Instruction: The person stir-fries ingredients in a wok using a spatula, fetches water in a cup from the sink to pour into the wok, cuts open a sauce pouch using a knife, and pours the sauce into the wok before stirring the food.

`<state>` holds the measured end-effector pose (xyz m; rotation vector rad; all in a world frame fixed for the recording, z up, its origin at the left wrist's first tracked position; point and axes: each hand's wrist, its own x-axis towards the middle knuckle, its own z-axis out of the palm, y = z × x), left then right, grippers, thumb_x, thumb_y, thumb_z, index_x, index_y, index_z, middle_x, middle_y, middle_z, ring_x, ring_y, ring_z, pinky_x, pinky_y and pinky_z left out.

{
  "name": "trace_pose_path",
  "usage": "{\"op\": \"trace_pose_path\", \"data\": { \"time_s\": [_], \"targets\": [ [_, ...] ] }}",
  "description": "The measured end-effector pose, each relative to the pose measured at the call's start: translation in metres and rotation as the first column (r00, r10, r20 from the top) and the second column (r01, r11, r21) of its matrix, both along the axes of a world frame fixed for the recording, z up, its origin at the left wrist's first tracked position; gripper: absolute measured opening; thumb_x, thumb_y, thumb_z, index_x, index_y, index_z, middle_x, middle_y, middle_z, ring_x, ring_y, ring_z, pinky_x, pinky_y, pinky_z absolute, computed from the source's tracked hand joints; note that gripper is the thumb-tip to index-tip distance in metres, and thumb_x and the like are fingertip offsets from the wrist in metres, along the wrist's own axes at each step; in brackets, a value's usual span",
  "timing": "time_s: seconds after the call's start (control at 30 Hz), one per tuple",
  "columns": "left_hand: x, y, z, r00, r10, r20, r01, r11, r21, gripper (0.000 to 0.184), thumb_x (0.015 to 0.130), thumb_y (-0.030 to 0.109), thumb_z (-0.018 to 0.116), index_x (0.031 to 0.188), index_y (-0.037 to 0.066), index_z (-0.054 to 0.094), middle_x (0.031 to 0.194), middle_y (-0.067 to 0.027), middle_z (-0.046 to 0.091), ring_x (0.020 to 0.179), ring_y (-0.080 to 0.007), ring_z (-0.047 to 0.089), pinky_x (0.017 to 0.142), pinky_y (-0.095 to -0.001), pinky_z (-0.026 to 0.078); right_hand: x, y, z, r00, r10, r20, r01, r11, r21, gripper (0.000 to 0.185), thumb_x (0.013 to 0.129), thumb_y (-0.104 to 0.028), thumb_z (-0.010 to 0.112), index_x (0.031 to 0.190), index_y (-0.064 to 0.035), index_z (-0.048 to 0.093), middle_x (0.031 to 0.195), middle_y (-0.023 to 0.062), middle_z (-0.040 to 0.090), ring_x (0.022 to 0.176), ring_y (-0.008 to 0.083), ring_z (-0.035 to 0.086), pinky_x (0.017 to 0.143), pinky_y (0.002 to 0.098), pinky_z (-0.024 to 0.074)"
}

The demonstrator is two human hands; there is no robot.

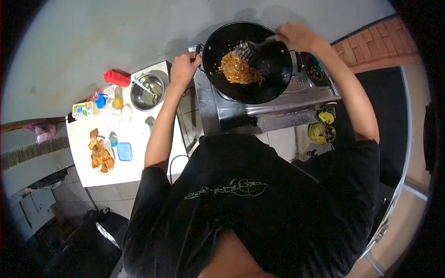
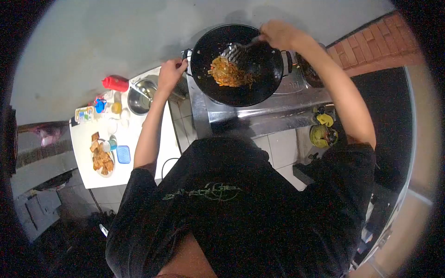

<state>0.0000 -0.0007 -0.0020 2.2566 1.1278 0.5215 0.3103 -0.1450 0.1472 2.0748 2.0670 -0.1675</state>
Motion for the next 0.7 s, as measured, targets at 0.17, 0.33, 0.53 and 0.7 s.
{"op": "trace_pose_path", "data": {
  "time_s": [0.17, 0.33, 0.53, 0.7],
  "targets": [
    [0.003, -0.001, 0.001, 1.000, 0.004, -0.009, -0.004, 1.000, -0.007, 0.037, 0.084, 0.038, 0.060, 0.082, 0.002, 0.069, 0.074, -0.0214, 0.065, 0.074, -0.0415, 0.063, 0.069, -0.0474, 0.050, 0.019, 0.031, -0.037, 0.965, 0.120, 0.234, -0.175, 0.958, 0.228, 0.019, 0.088, -0.018, 0.059, 0.102, -0.0078, 0.066, 0.085, 0.0150, 0.068, 0.081, 0.0352, 0.066, 0.069, 0.0467, 0.0527],
    [0.003, -0.003, 0.004, 1.000, -0.022, -0.016, 0.023, 0.998, 0.064, 0.035, 0.085, 0.035, 0.060, 0.079, 0.000, 0.068, 0.070, -0.0211, 0.063, 0.070, -0.0405, 0.063, 0.067, -0.0453, 0.050, 0.011, 0.020, -0.029, 0.954, 0.299, 0.032, -0.300, 0.936, 0.184, 0.022, 0.088, -0.016, 0.057, 0.109, -0.0114, 0.064, 0.084, 0.0104, 0.067, 0.079, 0.0346, 0.064, 0.069, 0.0444, 0.0498],
    [0.003, -0.009, 0.015, 1.000, -0.023, -0.021, 0.024, 0.998, 0.055, 0.035, 0.086, 0.033, 0.059, 0.079, -0.001, 0.066, 0.070, -0.0212, 0.063, 0.069, -0.0400, 0.062, 0.066, -0.0442, 0.049, 0.027, 0.038, -0.052, 0.892, 0.452, -0.017, -0.430, 0.859, 0.280, 0.023, 0.091, -0.023, 0.054, 0.109, -0.0110, 0.061, 0.083, 0.0136, 0.065, 0.080, 0.0355, 0.063, 0.069, 0.0464, 0.0483],
    [0.004, -0.010, 0.015, 0.999, 0.013, -0.037, -0.012, 1.000, 0.021, 0.038, 0.087, 0.034, 0.059, 0.080, -0.003, 0.065, 0.071, -0.0220, 0.063, 0.067, -0.0384, 0.062, 0.066, -0.0431, 0.048, 0.011, 0.007, -0.003, 0.945, 0.326, 0.026, -0.326, 0.936, 0.134, 0.022, 0.092, -0.023, 0.054, 0.106, -0.0088, 0.062, 0.082, 0.0153, 0.065, 0.083, 0.0351, 0.062, 0.073, 0.0475, 0.0481]
  ]
}}
